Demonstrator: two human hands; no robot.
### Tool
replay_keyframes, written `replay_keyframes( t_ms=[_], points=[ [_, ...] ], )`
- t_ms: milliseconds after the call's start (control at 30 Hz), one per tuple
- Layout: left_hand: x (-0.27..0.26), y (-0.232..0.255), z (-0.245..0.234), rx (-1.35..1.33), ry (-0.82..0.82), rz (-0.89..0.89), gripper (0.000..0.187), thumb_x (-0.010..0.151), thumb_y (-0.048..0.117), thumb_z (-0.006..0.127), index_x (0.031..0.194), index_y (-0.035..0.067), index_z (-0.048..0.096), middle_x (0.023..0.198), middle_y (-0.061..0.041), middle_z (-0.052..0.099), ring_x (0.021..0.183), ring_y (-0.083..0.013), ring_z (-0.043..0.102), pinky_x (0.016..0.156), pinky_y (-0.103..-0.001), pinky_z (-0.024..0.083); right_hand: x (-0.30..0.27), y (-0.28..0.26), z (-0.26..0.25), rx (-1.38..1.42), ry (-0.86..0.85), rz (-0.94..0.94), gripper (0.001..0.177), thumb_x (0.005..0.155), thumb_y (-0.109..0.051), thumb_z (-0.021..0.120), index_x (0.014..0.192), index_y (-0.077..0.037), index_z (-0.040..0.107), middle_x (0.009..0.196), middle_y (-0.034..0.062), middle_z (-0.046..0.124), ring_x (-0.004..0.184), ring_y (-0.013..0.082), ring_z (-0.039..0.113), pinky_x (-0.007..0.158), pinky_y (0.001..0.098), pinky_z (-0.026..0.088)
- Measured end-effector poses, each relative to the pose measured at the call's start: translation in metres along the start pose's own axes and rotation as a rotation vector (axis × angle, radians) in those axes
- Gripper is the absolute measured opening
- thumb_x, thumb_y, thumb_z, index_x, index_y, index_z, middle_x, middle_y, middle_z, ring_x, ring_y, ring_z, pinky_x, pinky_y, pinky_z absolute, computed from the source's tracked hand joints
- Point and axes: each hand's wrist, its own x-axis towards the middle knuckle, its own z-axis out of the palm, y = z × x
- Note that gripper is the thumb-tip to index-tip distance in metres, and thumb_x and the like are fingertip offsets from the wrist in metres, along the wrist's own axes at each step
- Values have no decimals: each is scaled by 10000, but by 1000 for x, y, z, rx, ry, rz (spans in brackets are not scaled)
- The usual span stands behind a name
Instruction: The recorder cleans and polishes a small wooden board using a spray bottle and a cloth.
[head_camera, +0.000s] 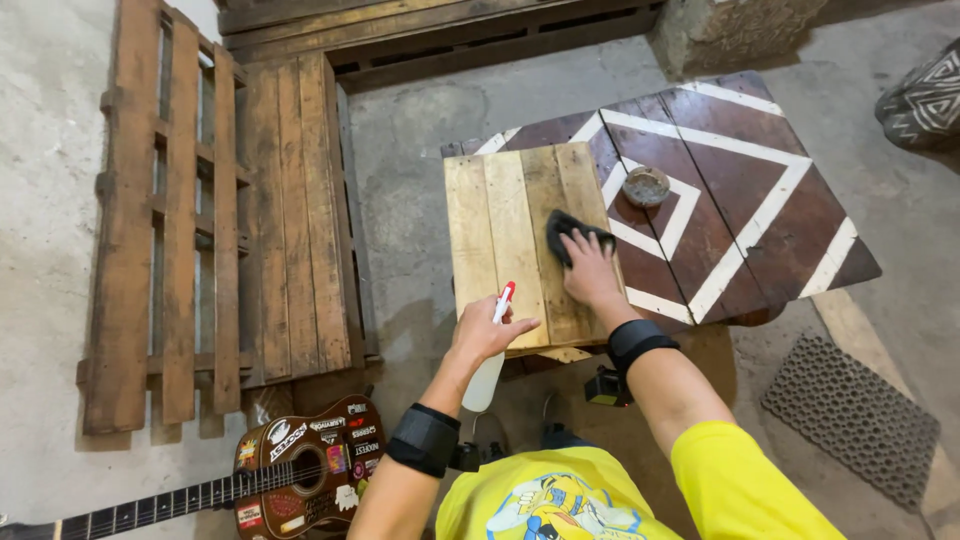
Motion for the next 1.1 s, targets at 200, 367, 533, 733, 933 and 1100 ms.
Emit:
replay_keyframes(
  t_ms=[200, 367, 533, 733, 933, 1100],
  points=[
    [1, 3, 9, 24, -30, -21, 579, 648, 573, 893, 779, 56, 666, 738, -118, 711, 688, -279, 708, 665, -395, 566, -21, 23, 10, 17, 83, 116, 703, 913, -251, 625, 1561, -147, 374, 1653, 146, 312, 1507, 456, 229, 1190, 654, 204],
    [-4, -7, 4, 33, -19, -52, 577, 657, 579, 891, 787, 59, 676, 755, -123, 717, 702, -282, 705, 679, -395, 566, -34, -2, 25, -31, 161, 129, 749, 888, -252, 644, 1578, -145, 372, 1639, 172, 332, 1509, 463, 238, 1190, 674, 185],
    [-16, -16, -13, -20, -12, -148, 539, 655, 545, 880, 803, 67, 677, 765, -119, 723, 709, -284, 714, 677, -405, 565, -35, -39, 40, -30, 169, 59, 751, 888, -266, 642, 1588, -201, 380, 1629, 166, 351, 1516, 453, 232, 1208, 667, 150],
    [-34, -51, -20, 35, 24, -184, 479, 724, 498, 852, 831, 64, 682, 797, -128, 732, 744, -301, 717, 693, -412, 563, -36, -87, 64, -24, 129, -71, 713, 910, -310, 637, 1573, -261, 380, 1639, 157, 333, 1517, 462, 198, 1196, 685, 130],
    [-45, -65, -26, -17, 122, -76, 469, 736, 473, 857, 853, 51, 689, 802, -138, 733, 752, -322, 723, 689, -425, 562, -45, -128, 76, -56, -3, -225, 738, 890, -317, 647, 1586, -304, 400, 1678, 100, 323, 1545, 444, 168, 1189, 684, 122],
    [-52, -51, -37, -56, 39, -62, 437, 752, 451, 840, 892, 59, 705, 803, -125, 747, 745, -305, 737, 682, -416, 564, -71, -150, 47, -40, -99, -387, 753, 850, -465, 699, 1522, -312, 395, 1626, 94, 329, 1517, 416, 196, 1192, 662, 139]
  ],
)
